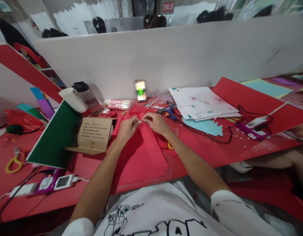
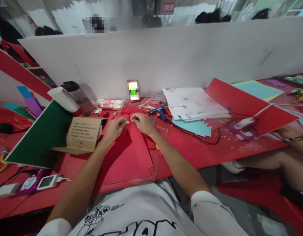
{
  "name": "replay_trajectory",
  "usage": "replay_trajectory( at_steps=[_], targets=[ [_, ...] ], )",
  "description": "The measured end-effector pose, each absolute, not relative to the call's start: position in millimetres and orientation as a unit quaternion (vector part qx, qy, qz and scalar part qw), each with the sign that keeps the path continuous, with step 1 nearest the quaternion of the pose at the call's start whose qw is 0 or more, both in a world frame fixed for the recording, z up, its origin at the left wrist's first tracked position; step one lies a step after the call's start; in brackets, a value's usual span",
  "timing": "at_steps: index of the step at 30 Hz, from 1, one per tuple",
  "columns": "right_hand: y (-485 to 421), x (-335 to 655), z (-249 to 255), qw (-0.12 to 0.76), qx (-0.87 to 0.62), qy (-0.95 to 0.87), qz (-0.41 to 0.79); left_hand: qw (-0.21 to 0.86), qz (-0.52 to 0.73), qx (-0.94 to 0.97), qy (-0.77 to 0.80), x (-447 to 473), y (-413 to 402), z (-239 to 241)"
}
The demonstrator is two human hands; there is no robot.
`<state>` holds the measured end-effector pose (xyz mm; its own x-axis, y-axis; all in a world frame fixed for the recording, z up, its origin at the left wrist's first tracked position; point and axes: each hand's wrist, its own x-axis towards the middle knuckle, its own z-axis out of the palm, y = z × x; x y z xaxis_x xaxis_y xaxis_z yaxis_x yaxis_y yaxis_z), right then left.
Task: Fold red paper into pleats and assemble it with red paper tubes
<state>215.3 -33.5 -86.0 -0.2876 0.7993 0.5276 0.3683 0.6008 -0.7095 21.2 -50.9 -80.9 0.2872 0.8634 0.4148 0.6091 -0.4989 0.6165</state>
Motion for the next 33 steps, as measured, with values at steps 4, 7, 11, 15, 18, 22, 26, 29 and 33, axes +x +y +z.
replay_trajectory(
  at_steps=[4,7,11,15,18,22,26,29,33],
  targets=[
    [-35,215,-85,0.458,-0.381,-0.768,0.234,0.168,0.366,0.792,0.458,20,-50,-81],
    [-35,216,-84,0.455,-0.387,-0.765,0.243,0.162,0.36,0.8,0.451,22,-52,-79],
    [-32,221,-86,0.456,-0.384,-0.741,0.31,0.194,0.376,0.792,0.441,25,-54,-79],
    [-27,223,-90,0.471,-0.351,-0.71,0.388,0.295,0.413,0.748,0.428,24,-49,-81],
    [-26,223,-91,0.481,-0.346,-0.7,0.4,0.352,0.425,0.717,0.426,22,-46,-81],
    [-31,221,-86,0.495,-0.338,-0.713,0.363,0.351,0.417,0.73,0.412,23,-47,-78],
    [-36,219,-82,0.489,-0.34,-0.729,0.337,0.325,0.399,0.752,0.412,26,-53,-74],
    [-37,218,-83,0.475,-0.343,-0.737,0.337,0.315,0.393,0.757,0.416,26,-54,-74],
    [-36,218,-84,0.467,-0.342,-0.738,0.347,0.353,0.393,0.747,0.404,23,-50,-78]
  ],
)
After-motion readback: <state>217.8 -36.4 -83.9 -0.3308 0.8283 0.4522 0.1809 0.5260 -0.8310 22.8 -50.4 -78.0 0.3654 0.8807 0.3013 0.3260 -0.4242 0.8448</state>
